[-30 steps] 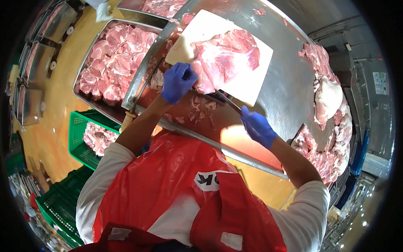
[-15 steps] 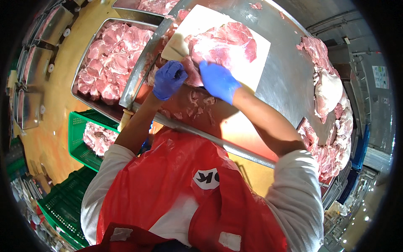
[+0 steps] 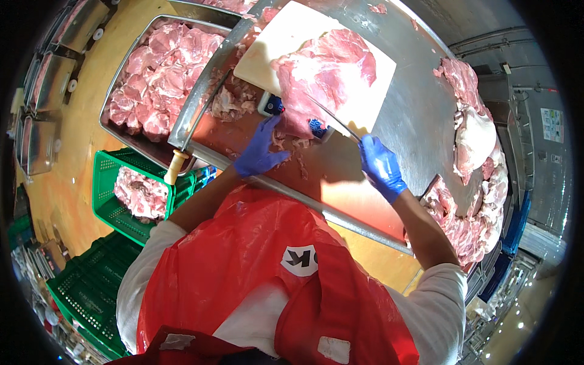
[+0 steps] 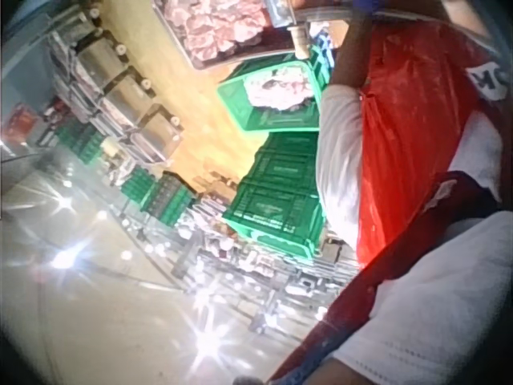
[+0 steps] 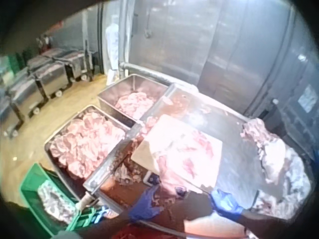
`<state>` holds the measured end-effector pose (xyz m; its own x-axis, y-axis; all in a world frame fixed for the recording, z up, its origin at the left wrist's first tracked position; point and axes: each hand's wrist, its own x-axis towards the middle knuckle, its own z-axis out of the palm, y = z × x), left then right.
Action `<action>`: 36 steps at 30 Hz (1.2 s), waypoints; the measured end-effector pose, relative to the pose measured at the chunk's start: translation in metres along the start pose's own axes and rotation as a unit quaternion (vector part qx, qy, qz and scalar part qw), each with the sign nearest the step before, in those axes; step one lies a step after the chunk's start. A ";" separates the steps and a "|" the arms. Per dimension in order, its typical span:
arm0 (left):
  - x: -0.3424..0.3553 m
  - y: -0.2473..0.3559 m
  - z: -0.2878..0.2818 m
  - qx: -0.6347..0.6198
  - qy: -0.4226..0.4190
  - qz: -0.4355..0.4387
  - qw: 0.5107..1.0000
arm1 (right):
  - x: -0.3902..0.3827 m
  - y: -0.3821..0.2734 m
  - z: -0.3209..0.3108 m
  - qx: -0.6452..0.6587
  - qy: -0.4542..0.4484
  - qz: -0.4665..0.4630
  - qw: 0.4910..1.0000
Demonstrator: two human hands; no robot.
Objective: The person cuts large pieces of raw meat into smaller portions using a knife on a cutting board. The cut pieces are placed into metal trays and green crates. The person also uses a digital scale to weigh portions of meat.
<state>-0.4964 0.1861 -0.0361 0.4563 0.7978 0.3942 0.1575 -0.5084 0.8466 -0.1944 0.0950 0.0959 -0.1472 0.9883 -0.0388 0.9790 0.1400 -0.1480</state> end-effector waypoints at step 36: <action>0.374 0.011 -0.312 -0.416 0.065 -0.278 0.863 | -0.046 -0.050 0.049 0.287 0.192 0.181 0.921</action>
<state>-0.5969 0.5801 0.2324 0.4012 0.9009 -0.1654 -0.3874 0.3305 0.8606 -0.2430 0.0398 0.0562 0.3434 0.9275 0.1479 0.7019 -0.1488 -0.6965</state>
